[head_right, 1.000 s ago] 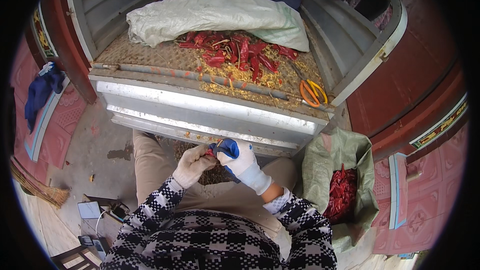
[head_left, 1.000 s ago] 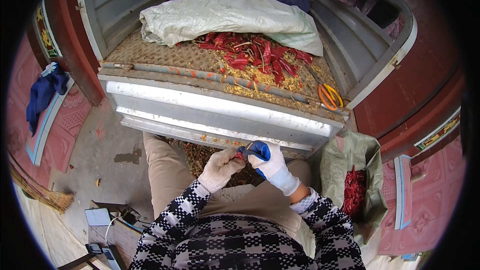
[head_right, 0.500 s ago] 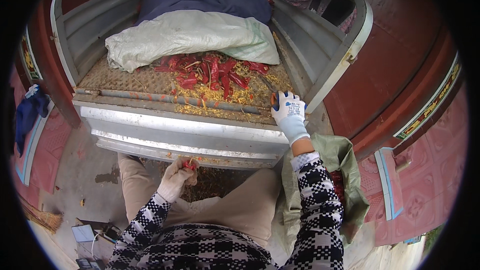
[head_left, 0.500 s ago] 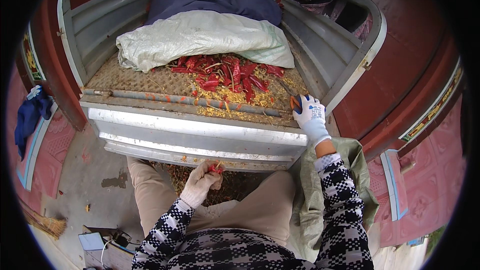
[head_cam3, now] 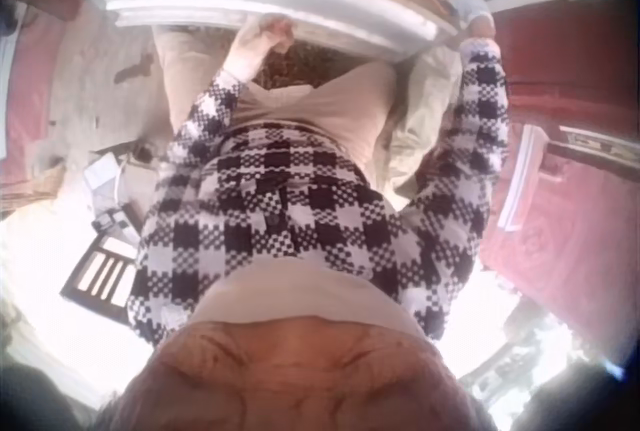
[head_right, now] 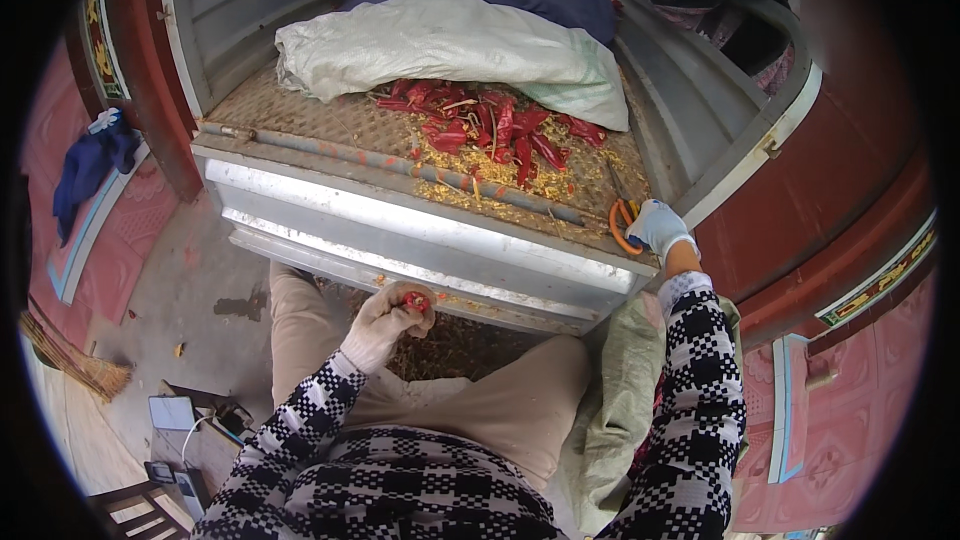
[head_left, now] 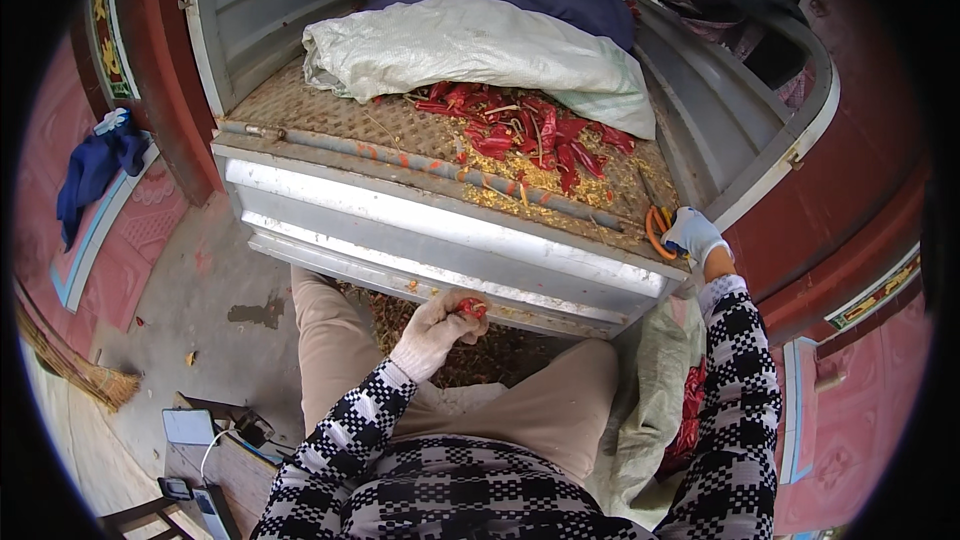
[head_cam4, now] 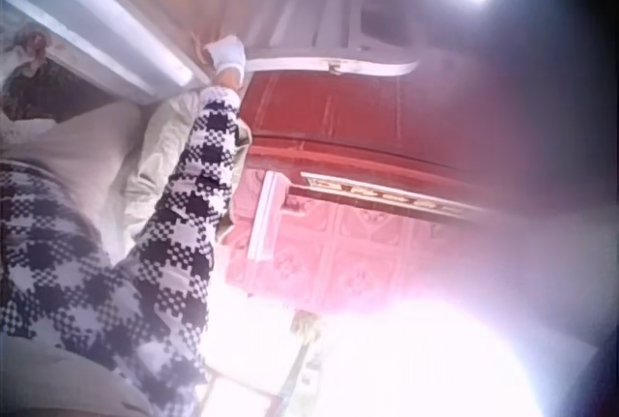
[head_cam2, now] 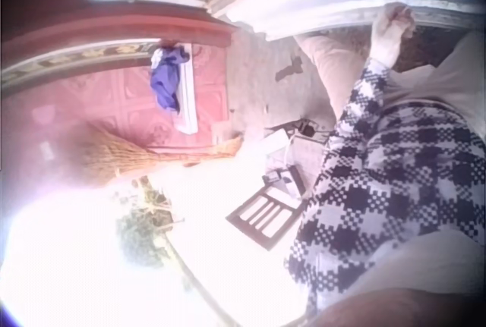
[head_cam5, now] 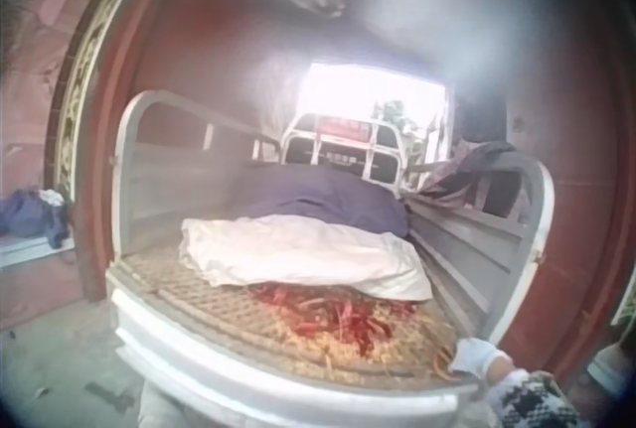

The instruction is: The person uses scissors to trim the stems off red chili peppers one by one. They hold each pepper in their left hand and cut the stem with their right hand, dropping the trimmed peppers onto a mat in the back of a vehicle.

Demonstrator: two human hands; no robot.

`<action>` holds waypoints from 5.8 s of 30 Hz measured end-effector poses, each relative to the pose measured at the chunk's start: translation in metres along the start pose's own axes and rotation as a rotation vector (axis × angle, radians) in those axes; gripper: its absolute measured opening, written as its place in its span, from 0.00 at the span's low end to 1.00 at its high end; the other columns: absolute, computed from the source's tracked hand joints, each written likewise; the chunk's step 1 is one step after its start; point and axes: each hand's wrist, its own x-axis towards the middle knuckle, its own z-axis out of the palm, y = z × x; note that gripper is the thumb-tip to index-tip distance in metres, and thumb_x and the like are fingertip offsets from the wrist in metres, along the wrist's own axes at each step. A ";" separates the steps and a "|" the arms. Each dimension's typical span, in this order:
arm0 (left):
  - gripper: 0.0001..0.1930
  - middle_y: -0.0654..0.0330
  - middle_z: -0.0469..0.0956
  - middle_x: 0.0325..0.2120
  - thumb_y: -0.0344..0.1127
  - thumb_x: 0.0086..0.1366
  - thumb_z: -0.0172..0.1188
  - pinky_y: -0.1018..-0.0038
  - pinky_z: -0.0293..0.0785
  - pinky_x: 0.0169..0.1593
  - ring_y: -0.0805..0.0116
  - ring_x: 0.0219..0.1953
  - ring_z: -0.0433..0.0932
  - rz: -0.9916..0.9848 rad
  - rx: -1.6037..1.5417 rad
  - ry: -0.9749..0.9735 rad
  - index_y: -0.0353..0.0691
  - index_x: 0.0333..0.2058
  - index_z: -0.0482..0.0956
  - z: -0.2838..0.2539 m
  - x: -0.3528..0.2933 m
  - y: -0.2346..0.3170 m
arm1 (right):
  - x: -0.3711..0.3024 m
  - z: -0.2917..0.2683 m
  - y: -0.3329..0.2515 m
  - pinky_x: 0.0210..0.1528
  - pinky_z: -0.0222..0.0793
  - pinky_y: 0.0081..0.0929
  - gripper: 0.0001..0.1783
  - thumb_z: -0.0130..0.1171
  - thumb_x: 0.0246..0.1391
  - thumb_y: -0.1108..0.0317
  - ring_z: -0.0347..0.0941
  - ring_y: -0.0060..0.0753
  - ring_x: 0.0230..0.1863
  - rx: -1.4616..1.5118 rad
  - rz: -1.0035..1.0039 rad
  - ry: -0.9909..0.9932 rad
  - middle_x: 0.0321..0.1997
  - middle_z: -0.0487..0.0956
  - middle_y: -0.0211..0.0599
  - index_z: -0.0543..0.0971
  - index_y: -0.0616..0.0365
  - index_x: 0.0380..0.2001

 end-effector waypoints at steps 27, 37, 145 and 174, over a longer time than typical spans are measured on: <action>0.18 0.56 0.77 0.29 0.28 0.51 0.51 0.80 0.68 0.34 0.72 0.28 0.72 0.006 -0.086 0.152 0.28 0.41 0.77 -0.014 0.004 -0.012 | -0.223 0.126 -0.067 0.32 0.66 0.16 0.35 0.58 0.56 0.42 0.70 0.19 0.28 1.456 -0.625 -1.080 0.28 0.75 0.29 0.71 0.64 0.52; 0.19 0.56 0.79 0.32 0.31 0.53 0.47 0.80 0.72 0.39 0.72 0.32 0.76 0.054 0.067 0.111 0.28 0.41 0.78 -0.019 0.003 -0.016 | -0.219 0.116 -0.089 0.18 0.60 0.15 0.45 0.38 0.60 0.30 0.66 0.18 0.19 1.597 -0.857 -1.387 0.23 0.71 0.27 0.72 0.68 0.51; 0.03 0.66 0.67 0.19 0.31 0.61 0.56 0.71 0.71 0.30 0.74 0.20 0.65 -0.157 -0.497 0.181 0.40 0.32 0.73 0.002 0.003 -0.016 | -0.012 0.001 -0.142 0.46 0.72 0.41 0.18 0.58 0.48 0.52 0.78 0.50 0.42 0.434 -0.056 0.500 0.37 0.81 0.49 0.81 0.55 0.34; 0.21 0.54 0.76 0.46 0.37 0.67 0.53 0.70 0.74 0.51 0.67 0.47 0.76 -0.019 -0.529 0.072 0.31 0.54 0.69 0.040 0.004 0.008 | -0.197 0.106 -0.187 0.34 0.71 0.41 0.12 0.65 0.42 0.65 0.74 0.47 0.30 0.707 -0.729 0.808 0.29 0.76 0.39 0.79 0.53 0.33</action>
